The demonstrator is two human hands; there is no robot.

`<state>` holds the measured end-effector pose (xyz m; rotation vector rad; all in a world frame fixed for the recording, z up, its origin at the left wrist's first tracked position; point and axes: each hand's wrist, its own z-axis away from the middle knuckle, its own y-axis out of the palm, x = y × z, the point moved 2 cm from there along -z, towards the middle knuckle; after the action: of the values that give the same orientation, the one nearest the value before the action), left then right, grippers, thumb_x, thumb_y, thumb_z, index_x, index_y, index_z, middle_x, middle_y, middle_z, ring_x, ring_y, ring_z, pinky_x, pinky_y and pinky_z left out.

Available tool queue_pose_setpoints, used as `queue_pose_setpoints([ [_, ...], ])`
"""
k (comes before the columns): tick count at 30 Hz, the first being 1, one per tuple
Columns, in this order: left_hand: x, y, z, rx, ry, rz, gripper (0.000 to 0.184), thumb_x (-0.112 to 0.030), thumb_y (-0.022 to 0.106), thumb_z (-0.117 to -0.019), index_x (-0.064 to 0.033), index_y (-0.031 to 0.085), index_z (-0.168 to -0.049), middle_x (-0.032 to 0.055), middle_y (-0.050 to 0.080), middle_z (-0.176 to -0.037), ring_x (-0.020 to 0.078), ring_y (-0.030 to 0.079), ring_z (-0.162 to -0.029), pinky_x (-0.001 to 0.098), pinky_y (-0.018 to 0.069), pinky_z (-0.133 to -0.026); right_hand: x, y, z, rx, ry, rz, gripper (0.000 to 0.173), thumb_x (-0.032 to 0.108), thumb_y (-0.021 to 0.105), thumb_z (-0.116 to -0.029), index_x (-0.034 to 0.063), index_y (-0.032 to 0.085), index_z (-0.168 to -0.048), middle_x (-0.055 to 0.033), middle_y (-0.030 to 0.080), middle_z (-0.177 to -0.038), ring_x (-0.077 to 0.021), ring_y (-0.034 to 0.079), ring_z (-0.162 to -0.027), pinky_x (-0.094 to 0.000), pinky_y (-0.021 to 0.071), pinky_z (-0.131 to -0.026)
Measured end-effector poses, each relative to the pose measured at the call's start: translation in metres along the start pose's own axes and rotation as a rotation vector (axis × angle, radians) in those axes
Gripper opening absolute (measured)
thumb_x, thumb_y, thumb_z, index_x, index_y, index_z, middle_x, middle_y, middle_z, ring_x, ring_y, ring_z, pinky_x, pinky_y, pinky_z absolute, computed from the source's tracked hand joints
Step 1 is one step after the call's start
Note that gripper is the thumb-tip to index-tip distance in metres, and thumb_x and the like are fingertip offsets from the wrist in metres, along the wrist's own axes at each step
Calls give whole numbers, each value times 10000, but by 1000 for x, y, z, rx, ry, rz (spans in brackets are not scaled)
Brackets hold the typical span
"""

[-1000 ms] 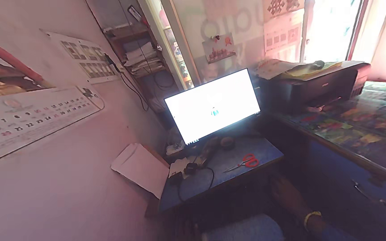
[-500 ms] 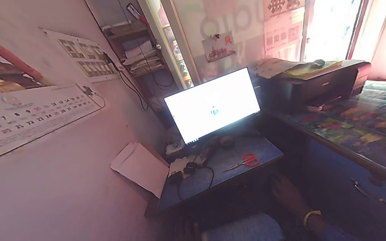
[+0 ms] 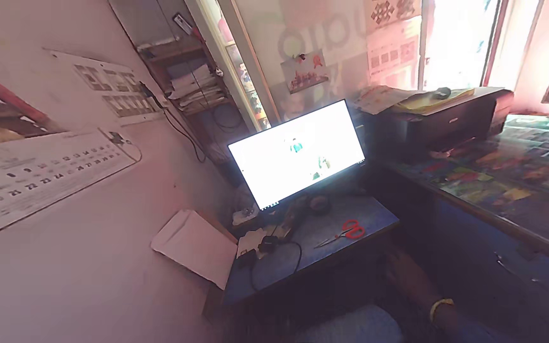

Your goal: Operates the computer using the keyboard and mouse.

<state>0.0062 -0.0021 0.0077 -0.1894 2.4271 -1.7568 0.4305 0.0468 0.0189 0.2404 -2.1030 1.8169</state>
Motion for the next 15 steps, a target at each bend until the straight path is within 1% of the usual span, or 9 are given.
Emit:
queue_pose_setpoints([
  [1,-2,1,2,-15,20,19,711,-652,359,-1022,-135,585,-1452,224,477,-1544,445,389,-1462,629,314,-1174,-2,2,0,7,2,1,612,377,568,-984,183,451,-1553,-163,429,-1586,-347,441,-1449,-505,432,-1145],
  [3,-2,4,3,-82,45,85,713,-692,368,-1006,-150,667,-1359,216,540,-1491,423,441,-1436,617,339,-1172,-2,3,1,2,-11,4,614,368,582,-977,175,459,-1547,-163,439,-1579,-349,447,-1444,-508,436,-1140],
  [5,-7,-1,-1,13,10,117,753,-721,335,-997,-157,642,-1390,222,493,-1530,421,422,-1447,627,324,-1174,-2,2,-1,-6,-18,9,611,372,584,-970,165,475,-1534,-167,453,-1568,-349,456,-1437,-510,437,-1139],
  [6,-7,2,-5,40,-6,105,775,-744,313,-987,-167,643,-1386,231,484,-1534,437,431,-1437,644,338,-1156,-1,2,-2,7,-17,12,618,378,577,-969,164,469,-1538,-165,444,-1577,-348,449,-1444,-511,430,-1145],
  [9,-4,13,-11,16,-5,57,783,-769,299,-973,-210,626,-1413,284,488,-1510,510,464,-1387,703,372,-1090,-1,2,-3,45,-10,12,618,381,564,-974,170,459,-1546,-161,416,-1597,-341,440,-1452,-509,433,-1142],
  [10,-6,8,-11,64,-15,57,775,-760,302,-979,-215,594,-1447,287,449,-1540,518,428,-1412,711,342,-1107,0,2,-1,50,-7,8,608,376,564,-976,174,466,-1541,-159,418,-1595,-339,446,-1447,-508,441,-1135],
  [11,-8,2,-11,117,-25,65,766,-748,310,-985,-216,563,-1475,288,396,-1576,525,380,-1441,717,308,-1127,0,1,1,48,-8,4,597,366,564,-977,178,473,-1536,-154,424,-1592,-336,454,-1442,-506,447,-1130],
  [13,-9,0,-11,167,-54,116,727,-719,393,-982,-222,552,-1488,296,305,-1620,535,348,-1451,717,291,-1132,2,0,4,43,-17,-6,576,352,552,-996,179,471,-1539,-149,422,-1596,-337,448,-1447,-503,434,-1145],
  [15,-12,-5,-12,233,-79,125,730,-719,421,-974,-220,547,-1492,299,300,-1620,525,394,-1422,693,335,-1115,4,0,4,33,-27,-8,553,350,542,-1013,170,481,-1532,-152,427,-1592,-337,446,-1449,-497,419,-1161],
])
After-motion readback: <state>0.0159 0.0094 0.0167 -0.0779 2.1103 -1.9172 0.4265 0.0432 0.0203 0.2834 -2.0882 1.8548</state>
